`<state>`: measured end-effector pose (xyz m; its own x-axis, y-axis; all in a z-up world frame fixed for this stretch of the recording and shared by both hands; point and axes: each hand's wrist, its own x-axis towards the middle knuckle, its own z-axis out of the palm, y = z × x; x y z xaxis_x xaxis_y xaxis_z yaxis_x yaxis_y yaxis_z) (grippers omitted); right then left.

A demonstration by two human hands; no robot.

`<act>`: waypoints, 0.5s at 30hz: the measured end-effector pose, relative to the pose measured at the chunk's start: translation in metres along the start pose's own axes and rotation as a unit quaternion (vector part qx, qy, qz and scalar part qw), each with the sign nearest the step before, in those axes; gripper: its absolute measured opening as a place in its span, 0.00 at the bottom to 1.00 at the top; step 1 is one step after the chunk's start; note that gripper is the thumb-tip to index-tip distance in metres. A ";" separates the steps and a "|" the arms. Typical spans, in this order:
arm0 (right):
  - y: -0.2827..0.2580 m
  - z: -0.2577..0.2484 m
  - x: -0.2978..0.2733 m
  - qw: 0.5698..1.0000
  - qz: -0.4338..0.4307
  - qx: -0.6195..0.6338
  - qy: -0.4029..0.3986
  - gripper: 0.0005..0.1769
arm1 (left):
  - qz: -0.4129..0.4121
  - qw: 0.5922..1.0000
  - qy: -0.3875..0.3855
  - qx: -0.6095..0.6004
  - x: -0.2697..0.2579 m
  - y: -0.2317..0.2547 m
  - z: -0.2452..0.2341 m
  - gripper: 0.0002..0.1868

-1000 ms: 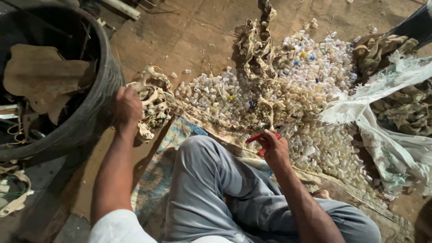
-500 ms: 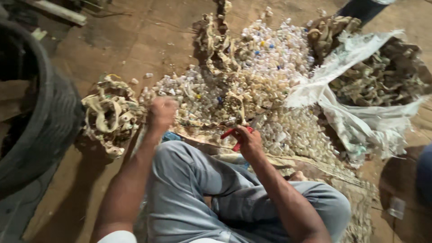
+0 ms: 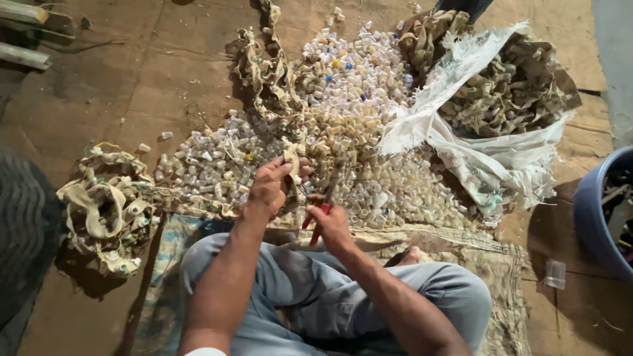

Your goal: The person sits on the floor and uses red-handled pliers to cut plastic caps off a long, tangled string of connected caps. The cut caps fall onto a large pile on the floor, and the person continues cutting along the string.

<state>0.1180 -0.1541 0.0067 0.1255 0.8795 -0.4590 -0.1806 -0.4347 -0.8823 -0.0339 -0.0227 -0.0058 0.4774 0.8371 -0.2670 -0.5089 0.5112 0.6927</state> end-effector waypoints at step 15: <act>0.002 -0.063 -0.013 0.986 0.042 0.157 -0.047 0.12 | -0.002 0.988 -0.038 -0.149 0.018 0.017 0.008 0.25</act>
